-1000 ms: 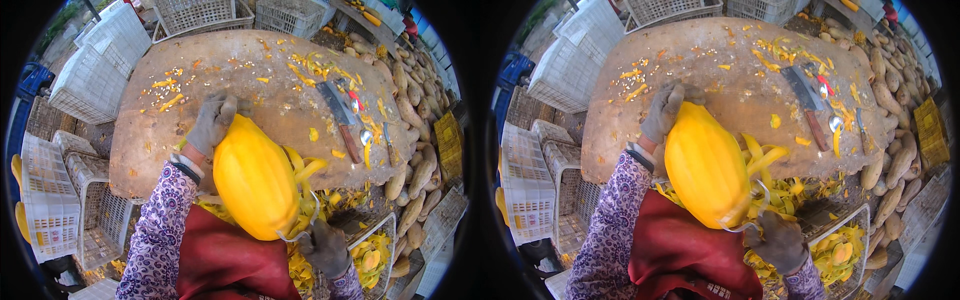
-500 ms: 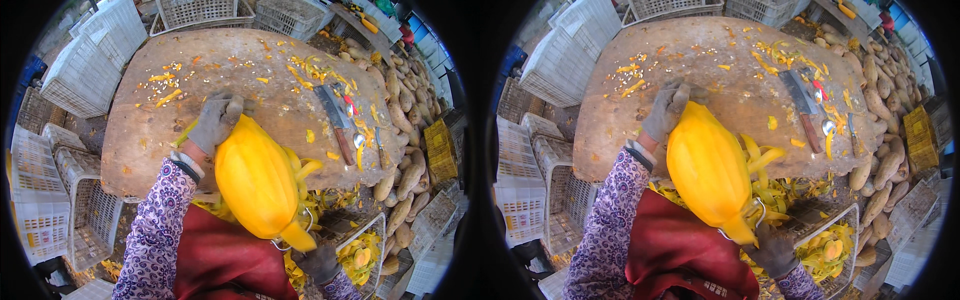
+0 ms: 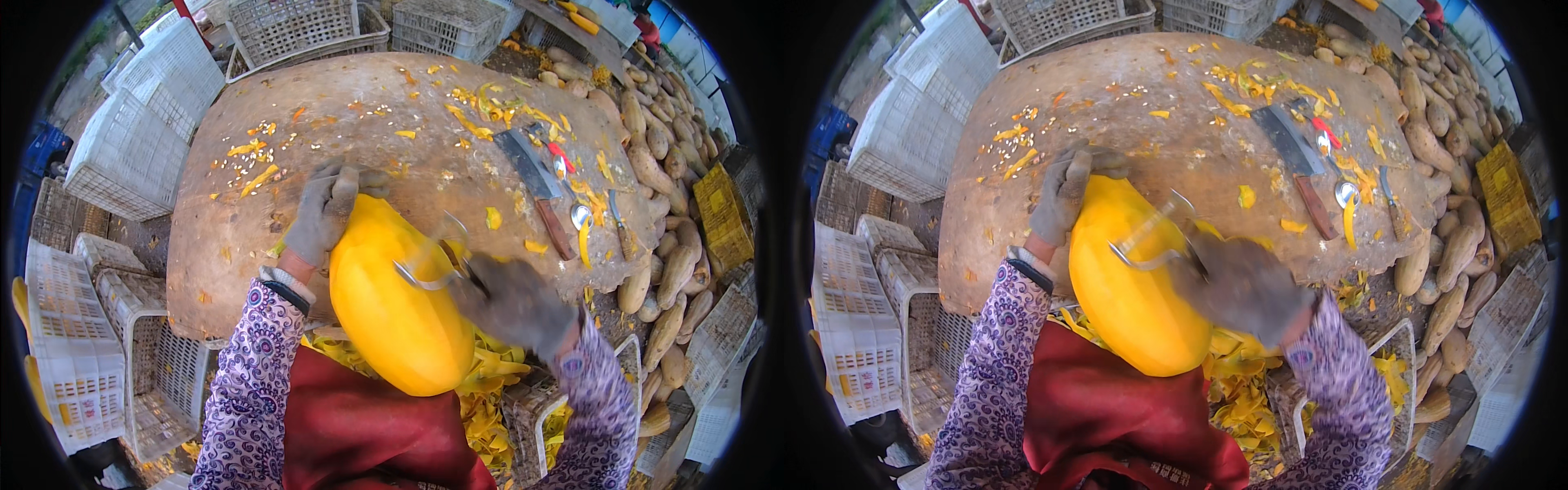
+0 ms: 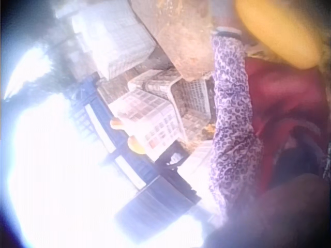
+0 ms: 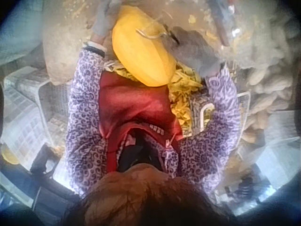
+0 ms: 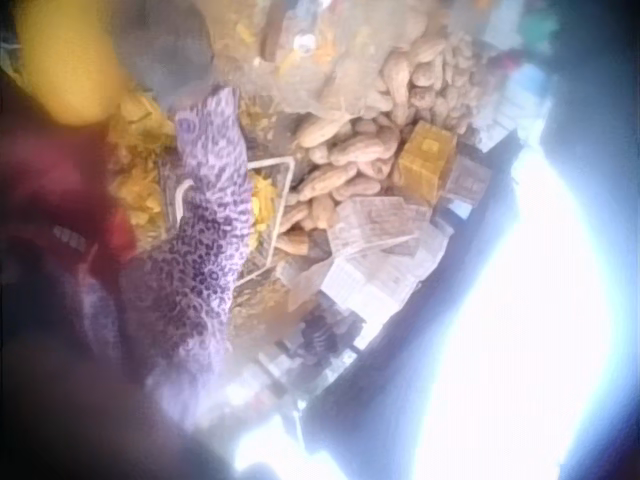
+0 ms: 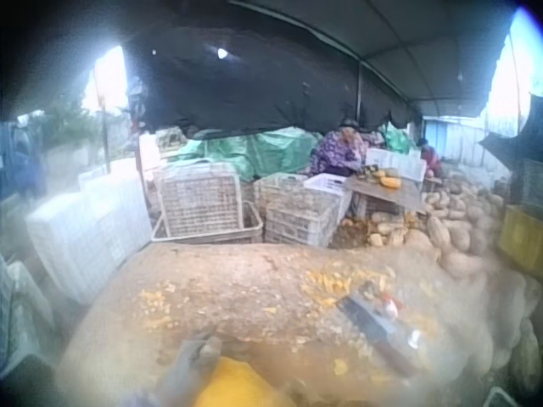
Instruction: The person peels a large yellow papaya using a metal peeler while holding it with gloved hands. The person rotates the fruit and removes the skin in long strips, accumulating peels on the wooden table.
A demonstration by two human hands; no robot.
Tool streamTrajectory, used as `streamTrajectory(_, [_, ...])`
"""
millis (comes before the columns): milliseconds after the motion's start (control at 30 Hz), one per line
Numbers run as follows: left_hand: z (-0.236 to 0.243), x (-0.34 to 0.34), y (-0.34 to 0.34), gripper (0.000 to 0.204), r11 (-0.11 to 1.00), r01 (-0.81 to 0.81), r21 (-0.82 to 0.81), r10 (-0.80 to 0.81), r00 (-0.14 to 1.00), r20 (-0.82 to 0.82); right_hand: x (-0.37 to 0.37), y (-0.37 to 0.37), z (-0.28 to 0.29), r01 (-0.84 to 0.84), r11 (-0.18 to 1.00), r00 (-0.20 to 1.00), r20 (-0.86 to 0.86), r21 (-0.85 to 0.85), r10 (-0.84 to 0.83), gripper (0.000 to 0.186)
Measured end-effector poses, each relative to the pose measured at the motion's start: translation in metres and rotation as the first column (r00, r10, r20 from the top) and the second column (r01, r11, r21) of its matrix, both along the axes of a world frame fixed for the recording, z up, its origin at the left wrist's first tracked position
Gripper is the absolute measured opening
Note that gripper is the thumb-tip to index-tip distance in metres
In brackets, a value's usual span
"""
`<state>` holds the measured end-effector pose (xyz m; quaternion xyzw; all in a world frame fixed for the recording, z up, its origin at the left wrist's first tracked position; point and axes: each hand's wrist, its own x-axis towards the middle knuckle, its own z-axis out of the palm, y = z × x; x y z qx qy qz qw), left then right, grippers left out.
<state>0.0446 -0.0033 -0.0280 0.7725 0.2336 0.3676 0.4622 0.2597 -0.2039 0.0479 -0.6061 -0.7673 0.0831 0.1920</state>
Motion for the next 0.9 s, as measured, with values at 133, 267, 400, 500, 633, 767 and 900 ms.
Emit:
streamTrajectory(133, [0.004,0.004,-0.004,0.059,0.999,-0.033,-0.031,0.034,0.999,0.043,-0.008,0.020,0.006,-0.043,0.954,0.997,-0.075,-0.295,0.022,0.028])
streamTrajectory(267, [0.008,0.005,-0.003,0.058,0.977,-0.041,0.211,0.045,0.999,-0.010,-0.014,-0.034,0.004,0.052,0.975,0.998,-0.024,-0.214,-0.058,0.030])
streamTrajectory(400, [0.011,0.004,-0.006,0.059,0.995,-0.056,0.080,0.055,0.998,0.004,-0.022,-0.104,-0.004,0.147,0.933,0.989,0.039,-0.327,-0.142,0.029])
streamTrajectory(500, [0.010,0.004,-0.006,0.060,0.990,-0.051,0.130,0.053,0.999,-0.007,-0.028,-0.151,-0.025,0.231,0.928,0.970,-0.004,-0.292,-0.243,0.027])
streamTrajectory(633, [0.007,0.001,-0.005,0.062,0.990,-0.070,0.120,0.071,0.997,-0.003,-0.030,-0.181,-0.069,0.367,0.781,0.674,-0.434,-0.505,-0.598,0.025])
streamTrajectory(767, [0.006,-0.003,-0.005,0.063,0.976,-0.111,0.188,0.120,0.992,-0.033,-0.042,-0.163,-0.102,0.305,0.682,0.089,-0.693,-0.665,-0.715,0.027])
streamTrajectory(900, [0.004,-0.011,-0.006,0.063,0.957,-0.137,0.257,0.151,0.988,-0.035,-0.064,-0.128,-0.109,0.271,0.696,-0.033,-0.729,-0.665,-0.683,0.029])
